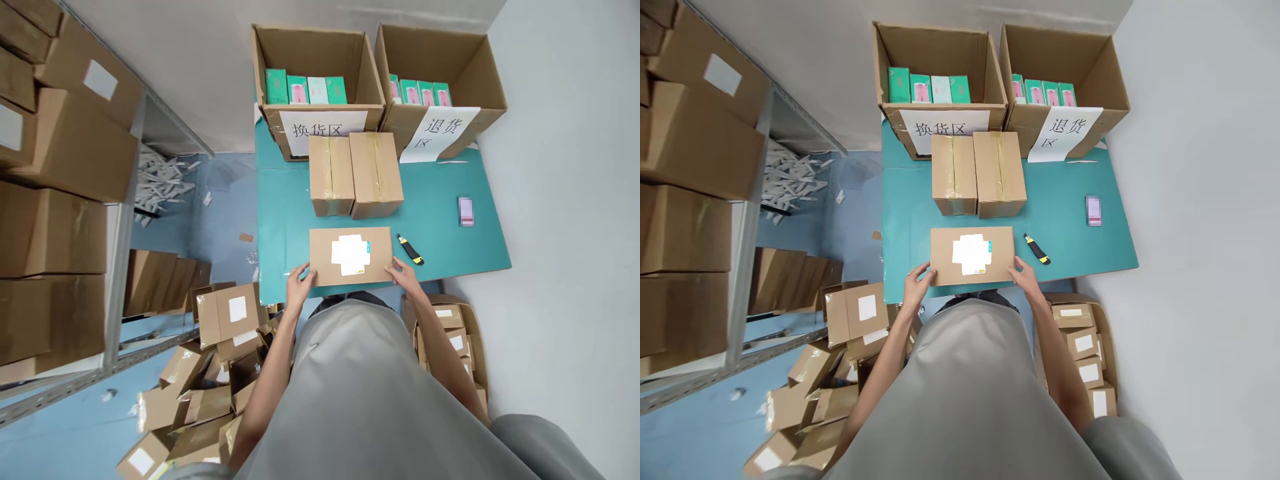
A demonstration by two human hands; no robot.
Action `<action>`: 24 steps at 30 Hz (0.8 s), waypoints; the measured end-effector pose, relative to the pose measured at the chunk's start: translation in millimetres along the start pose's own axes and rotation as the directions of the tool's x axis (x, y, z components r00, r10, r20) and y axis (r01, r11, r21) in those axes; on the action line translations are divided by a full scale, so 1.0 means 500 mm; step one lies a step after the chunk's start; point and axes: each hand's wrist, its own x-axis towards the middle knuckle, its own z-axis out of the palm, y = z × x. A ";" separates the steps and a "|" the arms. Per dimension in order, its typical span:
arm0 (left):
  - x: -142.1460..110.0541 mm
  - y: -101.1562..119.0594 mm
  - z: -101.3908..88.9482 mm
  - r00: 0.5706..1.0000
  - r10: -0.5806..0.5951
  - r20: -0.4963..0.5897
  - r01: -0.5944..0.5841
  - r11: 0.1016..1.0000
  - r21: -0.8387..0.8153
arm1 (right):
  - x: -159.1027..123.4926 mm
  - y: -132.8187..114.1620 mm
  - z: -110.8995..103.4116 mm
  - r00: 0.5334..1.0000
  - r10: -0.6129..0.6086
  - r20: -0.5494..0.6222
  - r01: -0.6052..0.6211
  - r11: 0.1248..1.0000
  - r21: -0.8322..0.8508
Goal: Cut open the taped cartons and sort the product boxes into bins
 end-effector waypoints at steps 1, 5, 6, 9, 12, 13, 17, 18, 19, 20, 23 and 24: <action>0.000 -0.003 0.001 1.000 -0.029 -0.006 0.029 1.000 -0.010 | 0.003 0.003 -0.004 1.000 0.000 0.027 0.000 1.000 -0.001; -0.019 -0.026 -0.006 0.994 -0.099 -0.038 0.097 0.994 -0.051 | 0.005 0.028 -0.033 1.000 0.002 0.020 -0.002 1.000 -0.026; -0.029 -0.033 -0.009 0.992 -0.117 -0.054 0.114 0.992 -0.055 | 0.003 0.036 -0.040 1.000 0.006 0.006 -0.006 0.999 -0.039; -0.060 -0.055 -0.011 0.982 -0.157 -0.107 0.153 0.987 -0.044 | -0.007 0.056 -0.048 1.000 0.005 0.013 -0.004 0.997 -0.075; -0.085 -0.069 -0.002 0.981 -0.144 -0.134 0.143 0.990 -0.017 | -0.015 0.069 -0.032 0.998 -0.011 0.055 0.016 0.996 -0.090; -0.091 -0.071 0.002 0.982 -0.131 -0.138 0.131 0.991 -0.006 | -0.016 0.072 -0.023 0.998 -0.023 0.065 0.029 0.996 -0.088; -0.096 -0.065 0.015 0.983 -0.077 -0.164 0.084 0.996 0.037 | -0.012 0.068 0.000 0.994 -0.084 0.073 0.089 0.994 -0.065; -0.093 -0.058 0.016 0.983 -0.064 -0.172 0.073 0.996 0.043 | -0.008 0.063 0.001 0.993 -0.100 0.069 0.104 0.993 -0.061; -0.089 -0.050 0.016 0.983 -0.052 -0.177 0.061 0.997 0.046 | -0.005 0.057 -0.001 0.991 -0.114 0.067 0.118 0.991 -0.058; -0.085 -0.038 0.015 0.982 -0.038 -0.183 0.047 0.998 0.045 | -0.002 0.048 -0.005 0.990 -0.126 0.067 0.130 0.990 -0.058; -0.071 0.010 0.011 0.973 0.046 -0.227 -0.049 0.999 -0.010 | 0.004 0.013 -0.026 0.981 -0.188 0.047 0.190 0.981 -0.037; -0.068 0.027 0.011 0.965 0.086 -0.249 -0.098 0.994 -0.037 | 0.004 0.000 -0.034 0.976 -0.218 0.023 0.218 0.976 -0.023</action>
